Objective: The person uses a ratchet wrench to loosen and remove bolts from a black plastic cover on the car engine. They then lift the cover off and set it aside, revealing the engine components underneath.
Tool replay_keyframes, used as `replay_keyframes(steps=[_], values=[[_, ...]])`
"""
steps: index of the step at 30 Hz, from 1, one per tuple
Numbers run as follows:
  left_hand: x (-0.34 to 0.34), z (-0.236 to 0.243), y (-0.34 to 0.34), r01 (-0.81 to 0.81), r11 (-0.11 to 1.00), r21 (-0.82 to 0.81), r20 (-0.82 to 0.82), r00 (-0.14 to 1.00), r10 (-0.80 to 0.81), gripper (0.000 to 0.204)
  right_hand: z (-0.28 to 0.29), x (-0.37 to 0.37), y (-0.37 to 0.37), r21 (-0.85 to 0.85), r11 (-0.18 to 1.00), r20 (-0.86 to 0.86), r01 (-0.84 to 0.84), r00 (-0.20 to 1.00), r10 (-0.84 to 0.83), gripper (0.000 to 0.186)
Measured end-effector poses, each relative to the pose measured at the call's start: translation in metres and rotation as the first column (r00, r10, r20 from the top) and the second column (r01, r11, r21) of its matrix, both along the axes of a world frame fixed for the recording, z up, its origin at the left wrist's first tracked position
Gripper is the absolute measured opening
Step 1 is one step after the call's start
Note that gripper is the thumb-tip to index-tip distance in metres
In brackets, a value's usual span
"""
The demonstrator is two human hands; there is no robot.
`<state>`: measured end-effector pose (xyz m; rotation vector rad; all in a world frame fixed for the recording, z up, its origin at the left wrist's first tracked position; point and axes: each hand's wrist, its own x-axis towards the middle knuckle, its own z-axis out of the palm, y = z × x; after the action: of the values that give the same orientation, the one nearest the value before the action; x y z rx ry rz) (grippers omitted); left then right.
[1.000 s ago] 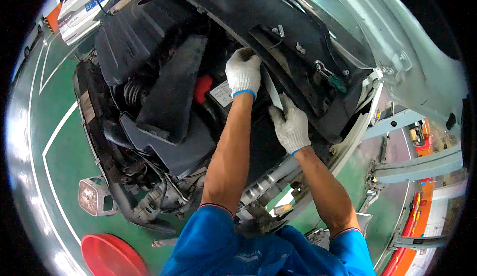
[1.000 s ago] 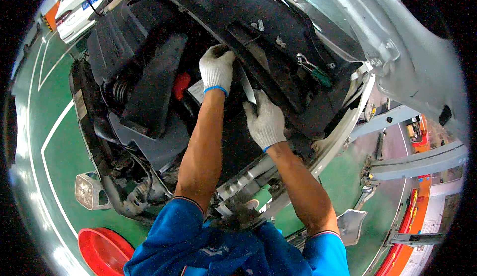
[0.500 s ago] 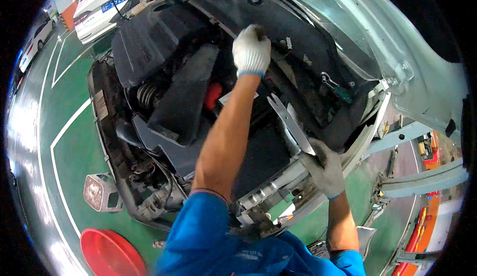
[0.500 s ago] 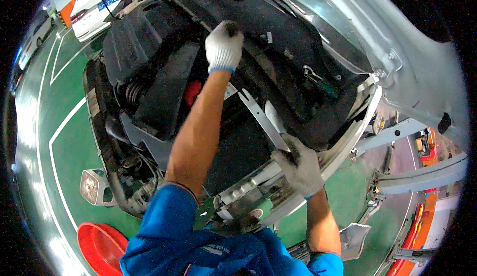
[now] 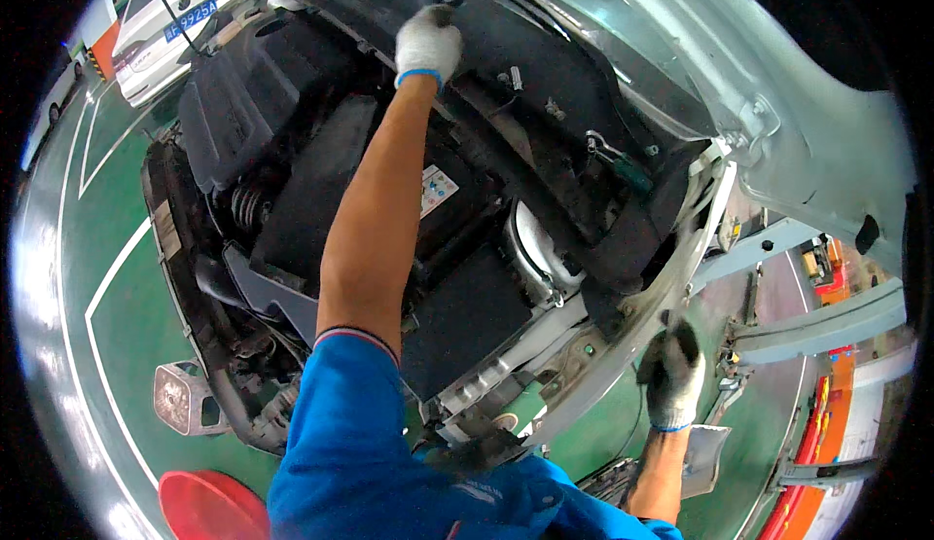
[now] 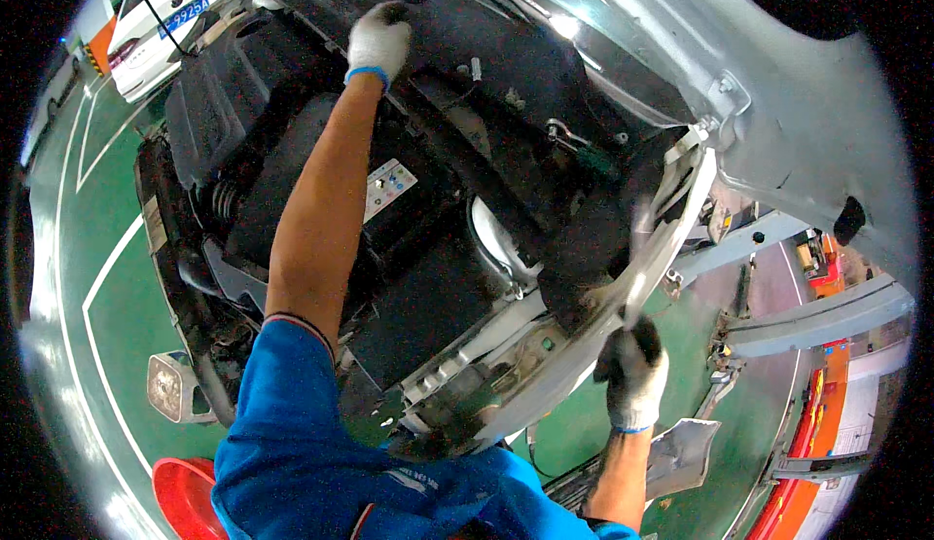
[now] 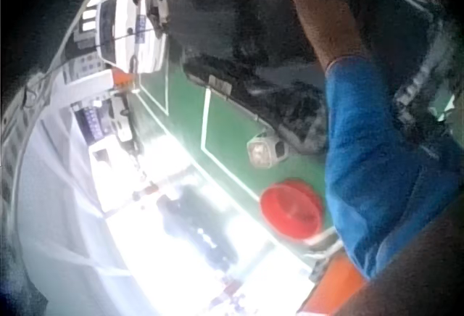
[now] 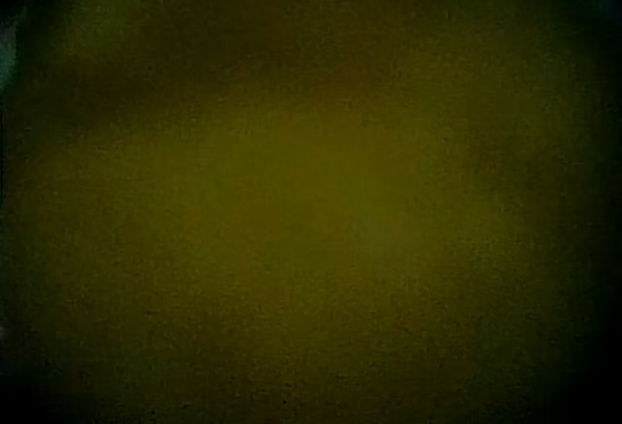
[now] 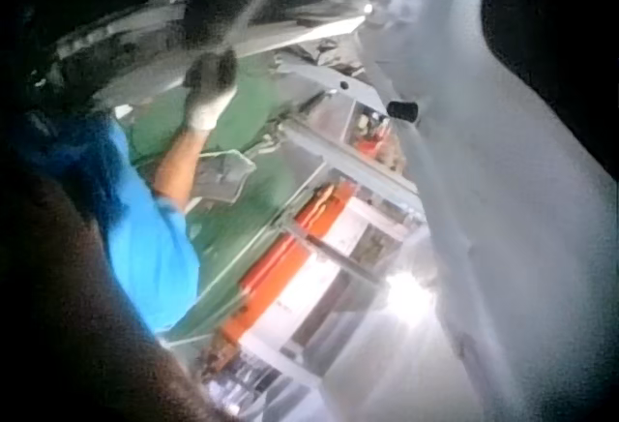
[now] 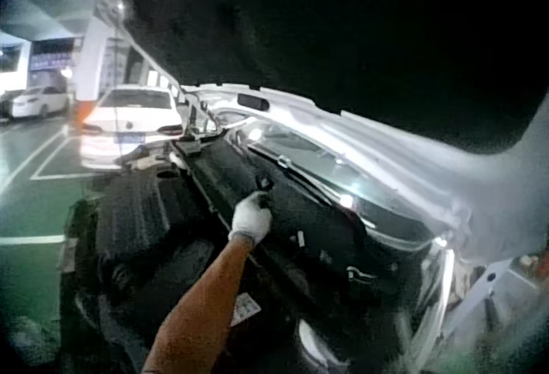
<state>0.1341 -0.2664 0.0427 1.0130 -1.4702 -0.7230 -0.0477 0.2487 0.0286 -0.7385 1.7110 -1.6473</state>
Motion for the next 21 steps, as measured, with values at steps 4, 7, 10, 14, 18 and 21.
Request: replay_keyframes(steps=[4, 7, 10, 14, 18, 21], values=[[0.034, 0.000, 0.091, 0.150, 0.984, 0.100, -0.562, 0.824, -0.069, 0.030, 0.000, 0.000, -0.003, -0.130, 0.990, 0.169, 0.051, 0.985, -0.028, 0.036], [0.045, -0.028, 0.164, 0.308, 0.932, 0.190, -0.714, 0.695, -0.084, 0.030, 0.016, -0.003, -0.020, 0.025, 0.978, 0.106, -0.205, 0.974, 0.201, 0.043], [0.027, -0.078, 0.216, 0.455, 0.838, 0.301, -0.659, 0.735, -0.162, 0.035, 0.017, -0.015, -0.041, 0.115, 0.979, -0.251, -0.166, 0.949, 0.190, 0.029], [-0.008, -0.086, 0.270, 0.651, 0.654, 0.386, -0.693, 0.672, -0.261, 0.031, 0.012, -0.021, -0.072, 0.324, 0.945, -0.833, 0.048, 0.488, 0.261, 0.032], [-0.038, -0.107, 0.286, 0.521, 0.777, 0.352, -0.506, 0.805, -0.311, 0.039, 0.005, -0.018, -0.086, 0.377, 0.925, -0.926, 0.050, 0.021, 0.376, 0.039], [-0.038, -0.107, 0.293, 0.441, 0.846, 0.299, -0.385, 0.867, -0.316, 0.042, -0.006, -0.030, -0.096, 0.380, 0.923, -0.917, 0.064, -0.100, 0.385, 0.040]])
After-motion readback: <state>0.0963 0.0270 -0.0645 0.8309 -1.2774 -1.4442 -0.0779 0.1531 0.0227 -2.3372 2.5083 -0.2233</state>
